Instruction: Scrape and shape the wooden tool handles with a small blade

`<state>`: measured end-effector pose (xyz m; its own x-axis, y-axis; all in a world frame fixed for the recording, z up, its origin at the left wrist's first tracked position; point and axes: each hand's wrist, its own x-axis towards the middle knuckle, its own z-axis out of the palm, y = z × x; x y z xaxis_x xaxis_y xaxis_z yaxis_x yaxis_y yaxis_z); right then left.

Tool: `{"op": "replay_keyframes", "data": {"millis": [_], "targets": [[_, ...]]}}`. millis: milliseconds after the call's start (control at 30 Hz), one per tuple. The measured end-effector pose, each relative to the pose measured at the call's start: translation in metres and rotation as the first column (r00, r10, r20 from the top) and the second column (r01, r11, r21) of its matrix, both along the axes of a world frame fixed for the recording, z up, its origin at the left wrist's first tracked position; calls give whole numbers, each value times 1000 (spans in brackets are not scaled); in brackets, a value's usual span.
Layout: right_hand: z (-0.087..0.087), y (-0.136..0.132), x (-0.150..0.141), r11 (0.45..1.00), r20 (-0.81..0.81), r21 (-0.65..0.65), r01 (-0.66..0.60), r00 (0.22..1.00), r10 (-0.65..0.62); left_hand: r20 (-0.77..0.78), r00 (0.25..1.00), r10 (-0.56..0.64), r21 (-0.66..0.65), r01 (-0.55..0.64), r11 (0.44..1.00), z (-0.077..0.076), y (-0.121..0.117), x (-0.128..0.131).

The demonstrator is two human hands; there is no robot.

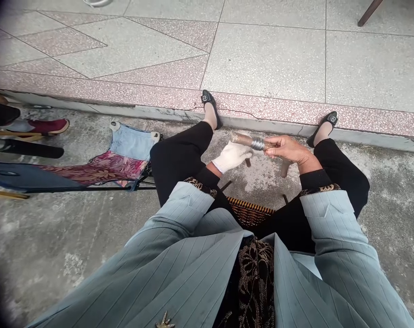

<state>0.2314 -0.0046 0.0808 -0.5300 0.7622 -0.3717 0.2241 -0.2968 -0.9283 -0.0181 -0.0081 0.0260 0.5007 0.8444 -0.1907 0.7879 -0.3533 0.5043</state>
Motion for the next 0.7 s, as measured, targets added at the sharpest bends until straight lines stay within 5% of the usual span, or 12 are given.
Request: {"op": "replay_keyframes", "data": {"millis": [333, 700], "targets": [[-8, 2, 2, 999, -111, 27, 41, 993, -38, -40, 998, -39, 158, 44, 986, -16, 5, -3], [-12, -5, -6, 994, -133, -9, 111, 985, -111, 65, 992, -107, -176, 117, 977, -19, 9, -8]]}}
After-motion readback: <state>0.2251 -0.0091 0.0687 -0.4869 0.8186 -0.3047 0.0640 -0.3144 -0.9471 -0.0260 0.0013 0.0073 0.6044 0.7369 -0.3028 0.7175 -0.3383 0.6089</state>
